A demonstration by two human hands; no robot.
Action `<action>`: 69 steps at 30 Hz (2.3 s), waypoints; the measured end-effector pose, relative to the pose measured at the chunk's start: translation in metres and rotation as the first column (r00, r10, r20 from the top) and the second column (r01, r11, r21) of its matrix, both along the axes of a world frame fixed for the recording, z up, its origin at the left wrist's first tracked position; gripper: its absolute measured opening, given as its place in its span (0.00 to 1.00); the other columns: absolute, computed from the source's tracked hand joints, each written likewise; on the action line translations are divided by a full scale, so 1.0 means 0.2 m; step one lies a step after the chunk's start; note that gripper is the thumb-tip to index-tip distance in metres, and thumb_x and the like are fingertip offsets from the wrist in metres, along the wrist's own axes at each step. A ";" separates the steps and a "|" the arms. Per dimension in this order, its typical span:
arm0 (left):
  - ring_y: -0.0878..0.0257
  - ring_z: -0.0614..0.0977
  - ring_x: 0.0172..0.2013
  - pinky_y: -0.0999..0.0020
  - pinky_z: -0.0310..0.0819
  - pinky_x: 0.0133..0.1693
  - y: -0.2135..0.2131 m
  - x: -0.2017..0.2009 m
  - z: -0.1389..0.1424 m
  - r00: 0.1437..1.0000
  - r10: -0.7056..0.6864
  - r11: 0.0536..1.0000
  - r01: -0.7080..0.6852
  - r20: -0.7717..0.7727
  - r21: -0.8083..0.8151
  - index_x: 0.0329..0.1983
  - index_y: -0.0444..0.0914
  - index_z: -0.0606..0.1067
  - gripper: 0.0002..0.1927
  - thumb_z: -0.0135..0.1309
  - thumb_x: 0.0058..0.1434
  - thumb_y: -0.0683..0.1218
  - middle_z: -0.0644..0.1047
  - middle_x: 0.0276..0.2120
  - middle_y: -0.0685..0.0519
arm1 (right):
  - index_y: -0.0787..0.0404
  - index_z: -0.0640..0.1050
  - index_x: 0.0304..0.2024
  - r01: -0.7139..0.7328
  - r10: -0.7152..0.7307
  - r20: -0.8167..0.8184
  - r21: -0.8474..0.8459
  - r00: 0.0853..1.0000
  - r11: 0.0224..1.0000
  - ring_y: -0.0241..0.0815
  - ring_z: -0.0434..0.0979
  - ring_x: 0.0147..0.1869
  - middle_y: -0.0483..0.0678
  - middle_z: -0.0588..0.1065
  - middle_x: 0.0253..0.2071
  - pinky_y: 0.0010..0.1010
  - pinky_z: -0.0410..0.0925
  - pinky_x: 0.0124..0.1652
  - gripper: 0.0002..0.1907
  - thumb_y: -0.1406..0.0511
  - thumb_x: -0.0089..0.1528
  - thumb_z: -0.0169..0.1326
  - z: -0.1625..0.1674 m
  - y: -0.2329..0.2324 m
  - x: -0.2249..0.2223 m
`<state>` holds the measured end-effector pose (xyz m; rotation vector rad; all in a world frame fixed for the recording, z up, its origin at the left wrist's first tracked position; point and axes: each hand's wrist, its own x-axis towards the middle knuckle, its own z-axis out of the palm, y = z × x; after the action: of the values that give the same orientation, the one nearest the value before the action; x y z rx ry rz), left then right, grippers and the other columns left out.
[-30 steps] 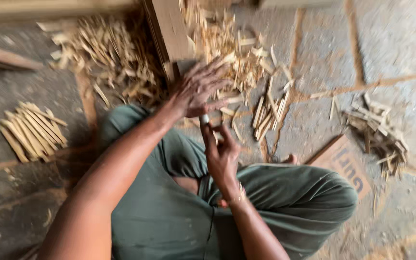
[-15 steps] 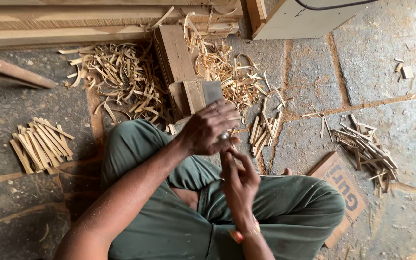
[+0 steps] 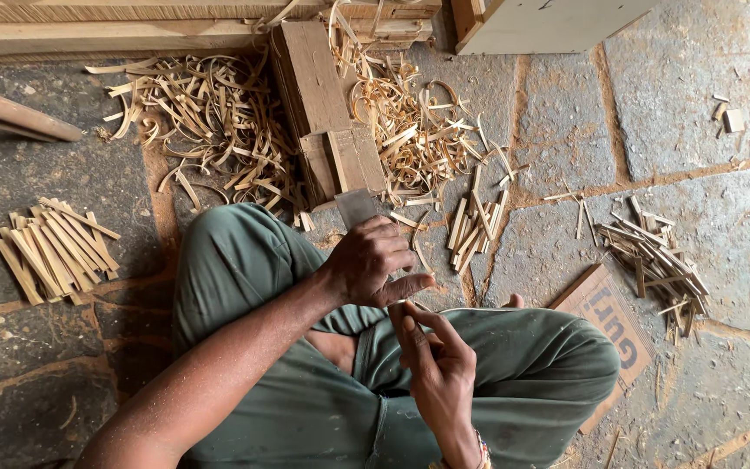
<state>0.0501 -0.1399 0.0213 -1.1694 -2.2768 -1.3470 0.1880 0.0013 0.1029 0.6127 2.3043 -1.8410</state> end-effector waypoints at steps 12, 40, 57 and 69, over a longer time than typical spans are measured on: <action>0.46 0.65 0.70 0.43 0.51 0.70 0.00 -0.20 -0.18 0.996 -0.044 0.924 0.069 0.076 -0.376 0.61 0.41 0.75 0.31 0.47 0.60 0.62 0.68 0.69 0.43 | 0.64 0.77 0.42 -0.046 0.049 -0.044 0.066 0.998 0.997 0.26 0.60 0.21 0.43 0.74 0.21 0.24 0.52 0.20 0.06 0.66 0.68 0.53 -0.15 -0.09 -0.12; 0.62 0.78 0.23 0.63 0.71 0.29 -0.14 -0.34 -0.19 0.492 0.825 0.566 -0.708 0.280 -0.422 0.33 0.39 0.78 0.10 0.60 0.63 0.50 0.80 0.26 0.52 | 0.56 0.80 0.53 0.157 -0.165 -0.049 -0.151 0.985 0.976 0.29 0.70 0.15 0.44 0.74 0.16 0.23 0.57 0.13 0.15 0.59 0.67 0.55 -0.29 0.01 -0.27; 0.54 0.83 0.22 0.57 0.78 0.36 -0.18 -0.37 -0.09 0.386 0.765 0.604 -0.709 0.516 -0.364 0.24 0.36 0.81 0.10 0.62 0.56 0.46 0.81 0.20 0.45 | 0.57 0.81 0.52 0.144 -0.146 -0.012 -0.098 0.989 0.985 0.27 0.62 0.14 0.42 0.71 0.15 0.24 0.50 0.15 0.17 0.57 0.65 0.57 -0.28 0.00 -0.29; 0.55 0.83 0.37 0.57 0.74 0.51 -0.06 -0.14 0.06 0.918 0.395 0.897 -0.376 -0.040 0.232 0.37 0.42 0.78 0.21 0.48 0.71 0.61 0.82 0.34 0.52 | 0.64 0.82 0.51 0.066 -0.066 -0.096 -0.003 0.993 0.998 0.25 0.61 0.18 0.41 0.72 0.16 0.23 0.48 0.19 0.14 0.64 0.66 0.57 -0.11 0.10 -0.01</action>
<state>0.0221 -0.1510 0.0332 -0.6445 -2.0891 -1.3174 0.1863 0.0210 0.0811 0.6199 2.3712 -1.9411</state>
